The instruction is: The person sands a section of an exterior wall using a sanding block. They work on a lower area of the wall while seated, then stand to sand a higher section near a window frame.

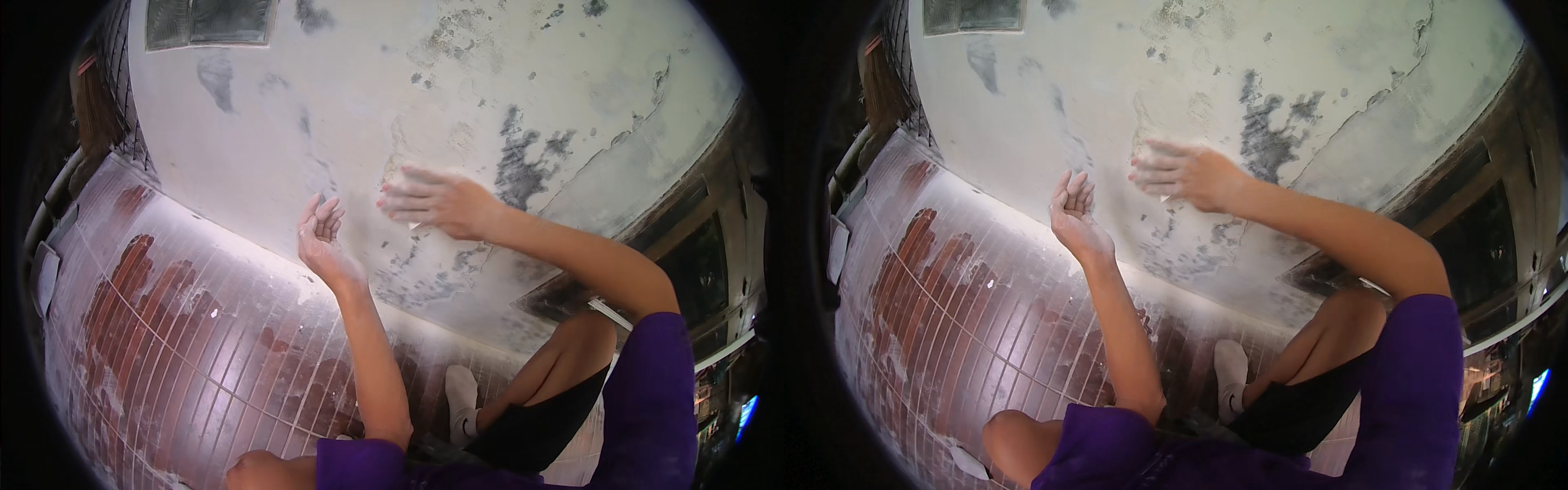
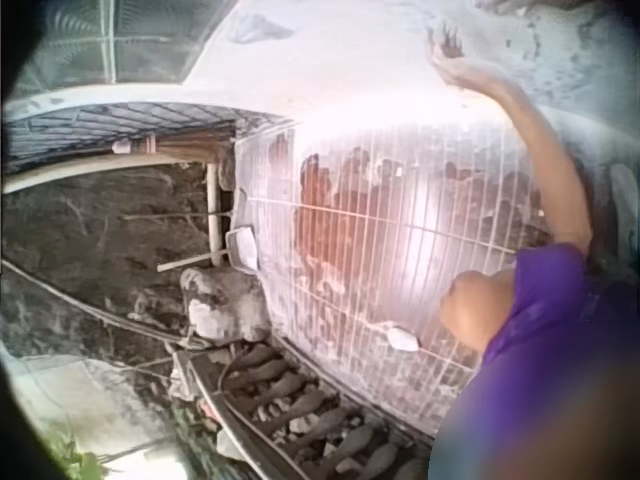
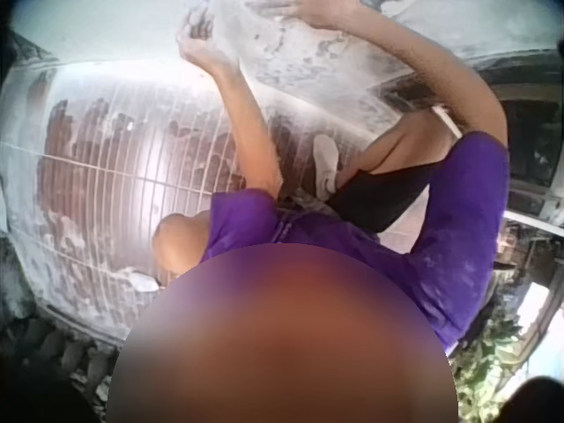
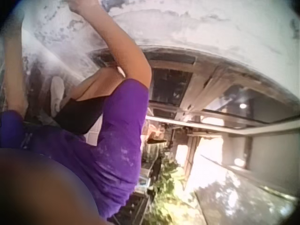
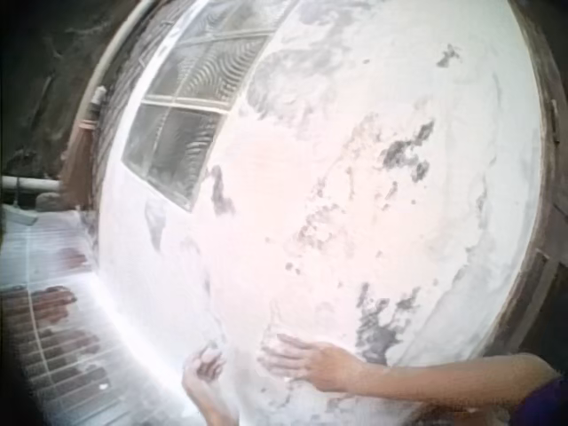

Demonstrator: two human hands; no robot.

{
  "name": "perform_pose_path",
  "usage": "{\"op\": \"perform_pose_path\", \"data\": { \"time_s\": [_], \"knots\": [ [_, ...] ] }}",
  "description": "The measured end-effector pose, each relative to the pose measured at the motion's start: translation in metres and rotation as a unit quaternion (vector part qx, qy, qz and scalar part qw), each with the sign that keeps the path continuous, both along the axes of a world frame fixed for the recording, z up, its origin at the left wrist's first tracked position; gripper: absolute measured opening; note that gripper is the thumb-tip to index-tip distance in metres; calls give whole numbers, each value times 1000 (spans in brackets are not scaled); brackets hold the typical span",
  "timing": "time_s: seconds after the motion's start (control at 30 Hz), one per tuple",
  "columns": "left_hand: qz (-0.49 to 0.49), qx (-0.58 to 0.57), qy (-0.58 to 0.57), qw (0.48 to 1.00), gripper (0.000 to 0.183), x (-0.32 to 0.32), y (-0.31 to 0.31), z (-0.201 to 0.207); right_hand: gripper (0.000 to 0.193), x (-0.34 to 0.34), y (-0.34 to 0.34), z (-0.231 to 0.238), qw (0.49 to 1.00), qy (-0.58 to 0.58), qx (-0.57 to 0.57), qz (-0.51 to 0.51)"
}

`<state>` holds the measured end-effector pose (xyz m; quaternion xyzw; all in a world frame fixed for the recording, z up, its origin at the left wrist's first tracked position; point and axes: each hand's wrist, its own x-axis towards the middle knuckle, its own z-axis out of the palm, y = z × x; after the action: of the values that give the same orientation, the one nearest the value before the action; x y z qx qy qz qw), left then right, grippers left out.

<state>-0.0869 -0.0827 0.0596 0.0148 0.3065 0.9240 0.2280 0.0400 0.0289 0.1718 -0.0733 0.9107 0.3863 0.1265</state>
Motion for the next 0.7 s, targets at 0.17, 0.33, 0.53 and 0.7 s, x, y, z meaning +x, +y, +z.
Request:
{"op": "perform_pose_path", "data": {
  "time_s": [0.17, 0.33, 0.53, 0.7],
  "knots": [
    [-46, 18, -2, 999, 46, 12, 4, -4, 51, 75, -28, 135, 990, 57, 98, -80],
    [-52, 5, -18, 998, 47, 4, -1, -12, 50, 75, -26, 132, 991, 56, 102, -64],
    [-5, -4, -40, 999, 47, -11, -13, -3, 47, -22, 0, 18, 999, 9, 31, 9],
    [6, 36, -18, 999, 48, -12, -21, 13, 47, -73, -2, -49, 987, -89, 133, 7]
  ]
}}
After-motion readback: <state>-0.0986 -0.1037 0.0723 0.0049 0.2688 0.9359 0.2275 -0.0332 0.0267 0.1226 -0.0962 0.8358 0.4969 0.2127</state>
